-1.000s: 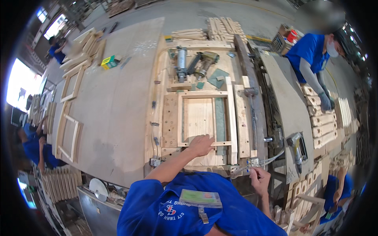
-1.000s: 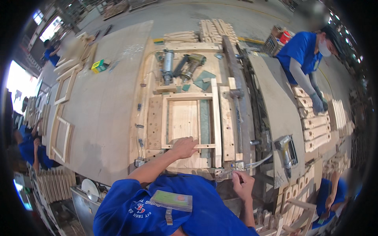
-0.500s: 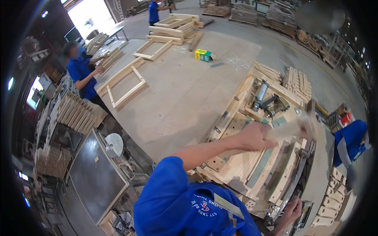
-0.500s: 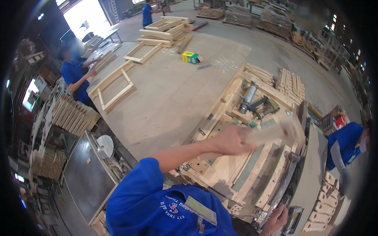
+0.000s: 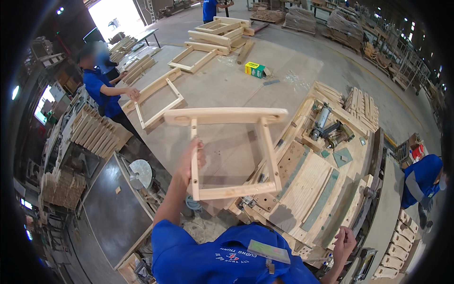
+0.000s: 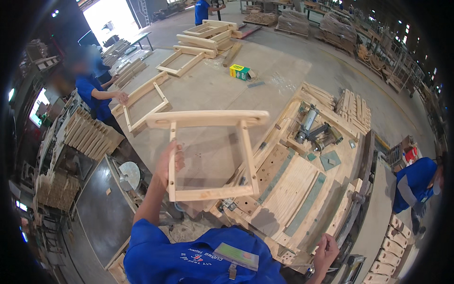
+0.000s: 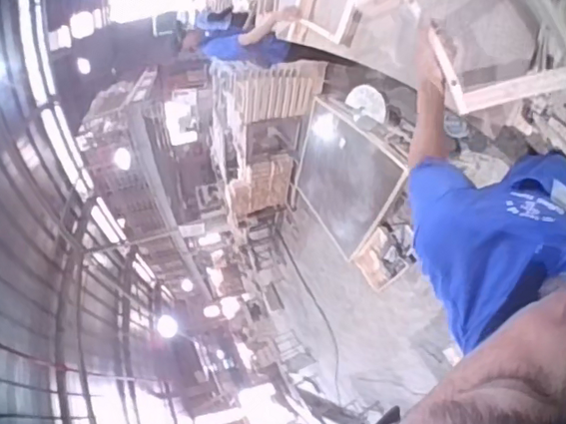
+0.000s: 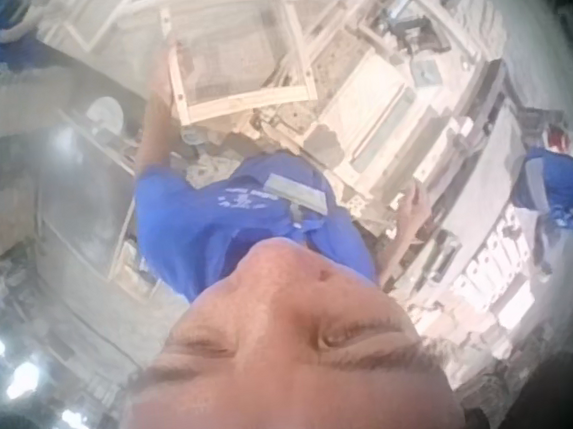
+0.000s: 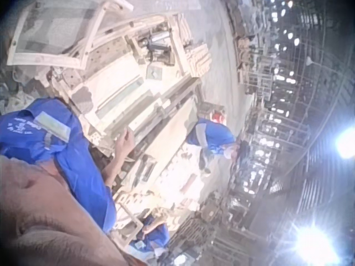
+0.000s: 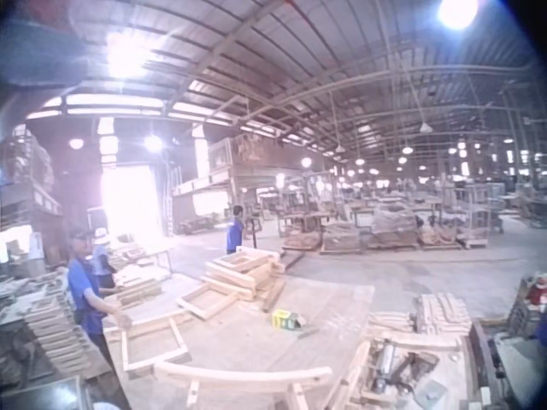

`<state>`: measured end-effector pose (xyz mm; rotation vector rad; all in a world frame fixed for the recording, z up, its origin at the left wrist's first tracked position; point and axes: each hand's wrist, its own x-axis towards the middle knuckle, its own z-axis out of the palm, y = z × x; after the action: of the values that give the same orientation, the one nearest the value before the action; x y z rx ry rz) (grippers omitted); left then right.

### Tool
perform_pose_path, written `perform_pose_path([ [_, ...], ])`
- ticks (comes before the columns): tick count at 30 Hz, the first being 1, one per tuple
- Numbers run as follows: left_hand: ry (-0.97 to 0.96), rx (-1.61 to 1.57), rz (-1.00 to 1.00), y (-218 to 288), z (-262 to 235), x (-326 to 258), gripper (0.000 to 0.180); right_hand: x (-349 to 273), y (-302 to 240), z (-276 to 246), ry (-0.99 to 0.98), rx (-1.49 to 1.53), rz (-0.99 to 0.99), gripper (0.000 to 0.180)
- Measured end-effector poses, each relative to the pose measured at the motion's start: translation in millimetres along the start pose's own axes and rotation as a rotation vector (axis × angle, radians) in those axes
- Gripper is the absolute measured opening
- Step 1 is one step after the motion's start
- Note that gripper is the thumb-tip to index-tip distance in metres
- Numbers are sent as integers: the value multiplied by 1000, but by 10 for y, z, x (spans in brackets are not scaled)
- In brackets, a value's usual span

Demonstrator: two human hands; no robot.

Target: The person assembles wooden chair frames on a workbench. They place wooden pieces into a jig, use a pneumatic nail gun to fasten joints, and stack the completed frames. The person repeats this process for multiple units.

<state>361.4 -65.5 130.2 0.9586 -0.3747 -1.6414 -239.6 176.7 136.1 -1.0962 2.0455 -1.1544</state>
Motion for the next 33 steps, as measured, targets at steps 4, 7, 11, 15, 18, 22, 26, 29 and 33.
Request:
perform_pose_path([
  [4, -11, -124, -20, 222, -561, 150, 42, 61, 31, 113, -65, -50, -63, 22],
  [7, 1, 4, -97, 480, -834, 287, 47, 80, -60, 176, -84, -86, -91, 22],
  [11, 547, 1060, 100, 898, -963, 410, 49, 21, -83, 181, -92, -84, -22, 20],
  [15, 898, 2101, 752, 795, -603, 569, 50, -89, -57, 192, -31, -104, 40, 19],
  [18, 581, 1981, 609, 250, -28, 661, 59, -176, 32, 256, -5, -160, -42, 19],
  [22, 222, 2108, 278, -579, 980, 503, 59, -326, 142, 347, -26, -111, 23, 22],
  [26, 276, 2015, 230, -493, 794, 702, 52, -476, 228, 353, -24, -69, 34, 21],
  [29, 310, 2094, 323, -134, 331, 931, 45, -588, 308, 258, 6, -80, 49, 22],
  [33, 445, 2260, 428, 773, -115, 1045, 35, -766, 486, 189, 34, -85, 53, 21],
])
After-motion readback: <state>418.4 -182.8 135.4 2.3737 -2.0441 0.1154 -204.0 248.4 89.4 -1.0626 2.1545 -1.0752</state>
